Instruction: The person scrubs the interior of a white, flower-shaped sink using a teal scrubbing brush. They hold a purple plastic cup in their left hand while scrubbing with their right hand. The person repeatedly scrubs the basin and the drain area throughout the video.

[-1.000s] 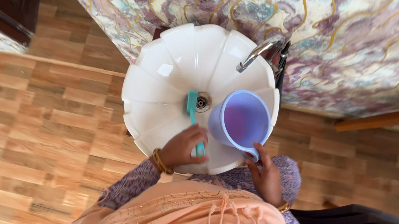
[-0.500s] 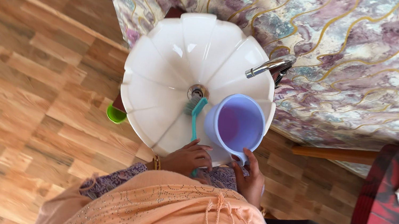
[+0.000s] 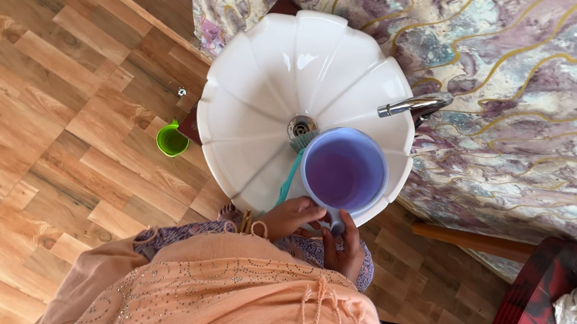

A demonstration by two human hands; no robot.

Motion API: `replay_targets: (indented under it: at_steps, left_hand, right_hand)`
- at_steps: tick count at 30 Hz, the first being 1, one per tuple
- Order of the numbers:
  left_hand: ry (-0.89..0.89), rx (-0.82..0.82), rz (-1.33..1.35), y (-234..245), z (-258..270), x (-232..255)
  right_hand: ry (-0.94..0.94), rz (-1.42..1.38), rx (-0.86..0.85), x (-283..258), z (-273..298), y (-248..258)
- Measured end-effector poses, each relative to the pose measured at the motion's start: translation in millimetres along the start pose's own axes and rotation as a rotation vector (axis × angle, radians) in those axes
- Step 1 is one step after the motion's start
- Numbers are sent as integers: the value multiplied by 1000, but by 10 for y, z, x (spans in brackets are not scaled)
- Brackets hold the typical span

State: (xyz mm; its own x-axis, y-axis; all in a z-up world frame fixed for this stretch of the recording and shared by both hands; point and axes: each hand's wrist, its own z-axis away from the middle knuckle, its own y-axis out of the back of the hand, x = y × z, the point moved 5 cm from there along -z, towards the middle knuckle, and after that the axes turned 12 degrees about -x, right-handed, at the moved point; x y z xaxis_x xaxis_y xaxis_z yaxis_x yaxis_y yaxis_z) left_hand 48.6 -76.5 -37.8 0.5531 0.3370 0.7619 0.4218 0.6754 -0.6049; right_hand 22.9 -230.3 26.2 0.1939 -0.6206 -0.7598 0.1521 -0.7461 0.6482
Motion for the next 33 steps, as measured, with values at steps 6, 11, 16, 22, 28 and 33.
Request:
replay_targets:
  at_steps: [6,11,16,22,28,33]
  left_hand:
    - [109,179,125,-58,113,176]
    - [138,253,191,48,70,253]
    - [110,259,172,295,33,268]
    - [-198,324,39,855,173,795]
    - [-285,431,-142,1248,790,1488]
    - [-360,456,-26,1276,1117,1753]
  right_hand:
    - [127,97,-64,-313,-113,-130]
    - [234,139,-33,-371,-113,-137]
    - [321,167,-104,-512,-216,-174]
    - [616,173,-148,-829,-425,-47]
    - [299,417,-631,-818,-757,-495]
    - [393,538,-626,-716,-874,-690]
